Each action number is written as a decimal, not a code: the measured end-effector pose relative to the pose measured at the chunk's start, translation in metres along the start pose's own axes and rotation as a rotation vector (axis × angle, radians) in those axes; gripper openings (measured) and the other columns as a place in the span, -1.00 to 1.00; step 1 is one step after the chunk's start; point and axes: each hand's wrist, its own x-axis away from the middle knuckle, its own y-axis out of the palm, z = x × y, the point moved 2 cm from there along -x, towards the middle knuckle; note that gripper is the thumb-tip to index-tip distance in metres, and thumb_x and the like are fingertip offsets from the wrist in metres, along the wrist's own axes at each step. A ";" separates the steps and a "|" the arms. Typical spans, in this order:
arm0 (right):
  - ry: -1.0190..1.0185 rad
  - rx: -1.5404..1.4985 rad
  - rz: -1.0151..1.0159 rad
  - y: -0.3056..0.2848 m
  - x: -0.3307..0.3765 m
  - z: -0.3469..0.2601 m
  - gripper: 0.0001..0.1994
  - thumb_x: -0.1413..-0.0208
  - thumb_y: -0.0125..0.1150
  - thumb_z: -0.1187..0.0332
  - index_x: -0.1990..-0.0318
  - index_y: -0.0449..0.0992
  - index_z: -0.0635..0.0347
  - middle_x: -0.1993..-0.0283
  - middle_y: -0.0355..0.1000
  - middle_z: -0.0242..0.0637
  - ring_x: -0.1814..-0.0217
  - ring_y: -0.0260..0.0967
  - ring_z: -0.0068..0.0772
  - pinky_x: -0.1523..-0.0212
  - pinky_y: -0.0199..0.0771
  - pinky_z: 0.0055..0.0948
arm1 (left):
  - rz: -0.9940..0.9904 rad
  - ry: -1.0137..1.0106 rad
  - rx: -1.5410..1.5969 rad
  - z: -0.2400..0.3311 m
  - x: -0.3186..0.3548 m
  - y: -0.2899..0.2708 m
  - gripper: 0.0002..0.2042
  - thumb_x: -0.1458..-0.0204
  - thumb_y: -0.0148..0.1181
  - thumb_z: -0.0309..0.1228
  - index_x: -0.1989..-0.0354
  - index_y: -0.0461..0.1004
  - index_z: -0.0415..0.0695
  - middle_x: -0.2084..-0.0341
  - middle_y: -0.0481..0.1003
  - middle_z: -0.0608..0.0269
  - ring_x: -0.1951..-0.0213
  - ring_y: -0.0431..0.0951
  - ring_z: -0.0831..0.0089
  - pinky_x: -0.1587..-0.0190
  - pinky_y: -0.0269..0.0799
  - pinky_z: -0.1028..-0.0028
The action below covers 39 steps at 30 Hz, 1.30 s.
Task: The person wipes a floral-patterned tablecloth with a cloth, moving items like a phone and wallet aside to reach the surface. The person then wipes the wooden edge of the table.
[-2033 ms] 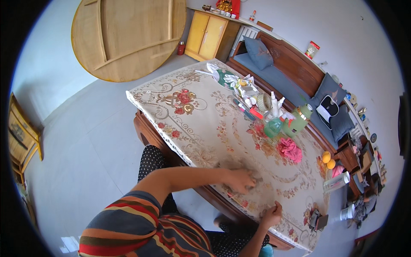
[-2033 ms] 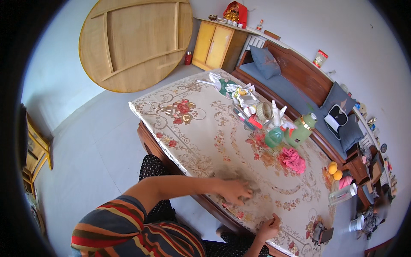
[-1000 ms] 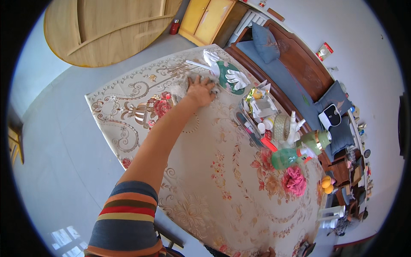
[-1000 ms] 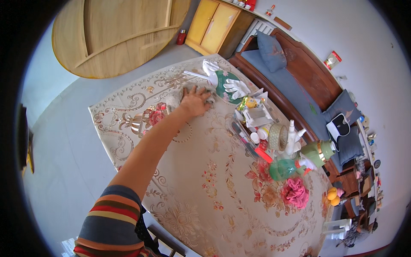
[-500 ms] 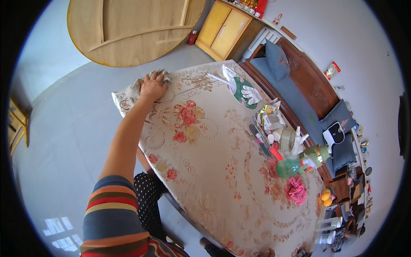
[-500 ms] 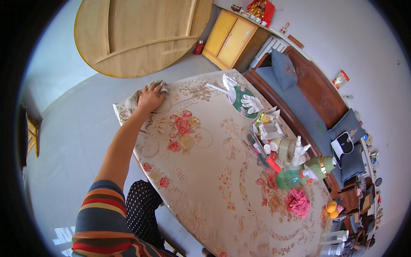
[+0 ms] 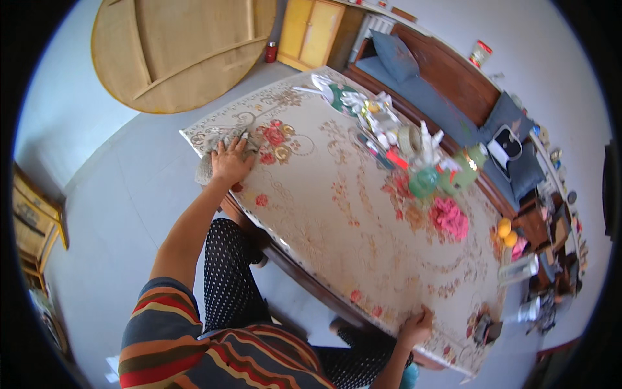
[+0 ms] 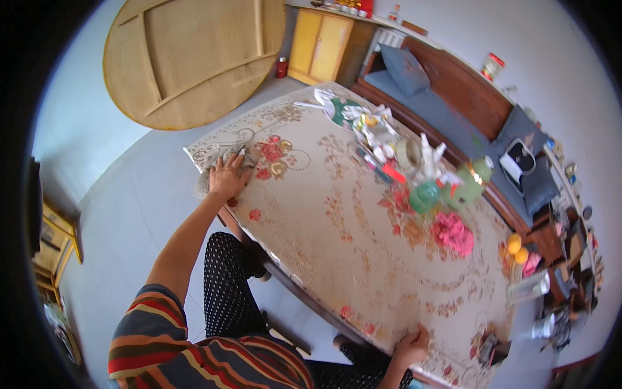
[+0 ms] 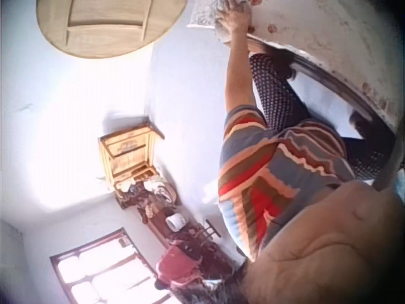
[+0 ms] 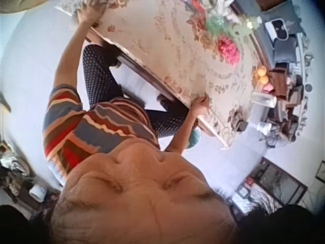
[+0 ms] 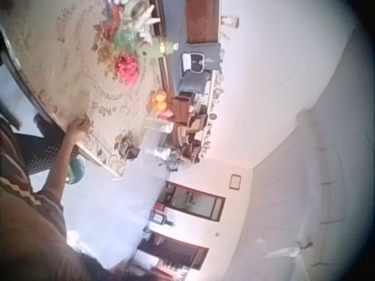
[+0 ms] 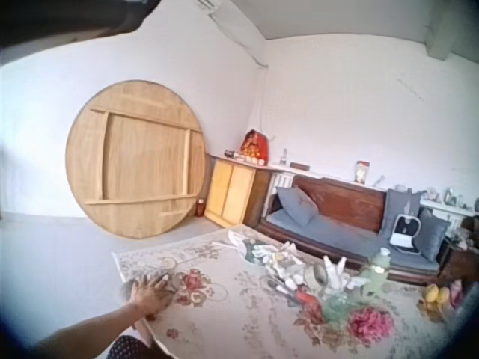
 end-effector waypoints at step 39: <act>-0.013 -0.121 0.181 -0.008 0.002 0.006 -0.83 -0.10 -0.03 0.59 0.24 0.51 0.29 0.31 0.53 -0.18 0.59 0.30 -0.39 0.54 0.32 -0.40 | -0.124 0.544 0.193 0.109 0.054 0.008 -0.39 -0.05 0.03 -0.01 -0.29 0.18 0.08 -0.33 0.09 0.26 -0.35 0.00 0.04 -0.33 -0.15 -0.02</act>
